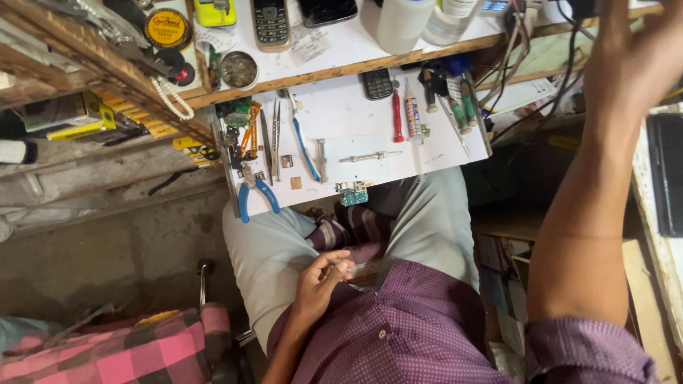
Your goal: The person holds a small circuit board on their lap and uses a hot air gun to heat it while steadying and positioning components with tweezers. They then set the board on the workbench and solder it using a soldering iron.
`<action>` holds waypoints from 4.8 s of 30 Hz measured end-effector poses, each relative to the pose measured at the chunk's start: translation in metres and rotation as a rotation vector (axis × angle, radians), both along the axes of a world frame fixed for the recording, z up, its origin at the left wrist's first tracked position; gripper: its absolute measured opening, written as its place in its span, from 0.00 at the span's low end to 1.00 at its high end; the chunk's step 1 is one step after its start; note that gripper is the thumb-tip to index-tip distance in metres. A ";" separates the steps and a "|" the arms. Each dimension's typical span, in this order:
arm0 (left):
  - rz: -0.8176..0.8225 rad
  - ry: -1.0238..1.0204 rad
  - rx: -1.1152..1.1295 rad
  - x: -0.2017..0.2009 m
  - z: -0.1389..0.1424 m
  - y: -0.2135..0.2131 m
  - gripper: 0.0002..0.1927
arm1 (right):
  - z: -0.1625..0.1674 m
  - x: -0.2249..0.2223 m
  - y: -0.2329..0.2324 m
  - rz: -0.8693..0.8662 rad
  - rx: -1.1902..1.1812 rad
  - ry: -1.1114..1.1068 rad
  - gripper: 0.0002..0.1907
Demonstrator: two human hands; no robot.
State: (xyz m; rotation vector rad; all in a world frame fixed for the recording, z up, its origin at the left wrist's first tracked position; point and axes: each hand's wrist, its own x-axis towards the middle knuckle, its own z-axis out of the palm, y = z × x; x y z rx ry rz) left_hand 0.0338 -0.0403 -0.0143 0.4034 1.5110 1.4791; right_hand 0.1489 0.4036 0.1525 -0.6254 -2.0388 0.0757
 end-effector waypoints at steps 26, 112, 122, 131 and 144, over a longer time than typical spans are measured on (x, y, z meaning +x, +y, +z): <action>-0.063 1.237 -0.149 -0.112 0.085 0.081 0.17 | -0.090 -0.031 -0.173 0.273 -0.454 -0.436 0.15; 0.030 -0.118 -0.146 -0.007 0.020 0.010 0.20 | -0.083 -0.026 -0.184 0.336 -0.573 -0.414 0.09; -0.011 -0.212 -0.135 0.007 -0.002 0.029 0.19 | -0.087 -0.047 -0.175 0.389 -0.466 -0.412 0.10; 0.001 -0.146 -0.130 -0.005 0.004 0.049 0.18 | -0.089 -0.043 -0.174 0.351 -0.499 -0.397 0.09; 0.042 0.020 -0.046 -0.006 0.004 0.061 0.13 | -0.091 -0.052 -0.166 0.320 -0.335 -0.432 0.09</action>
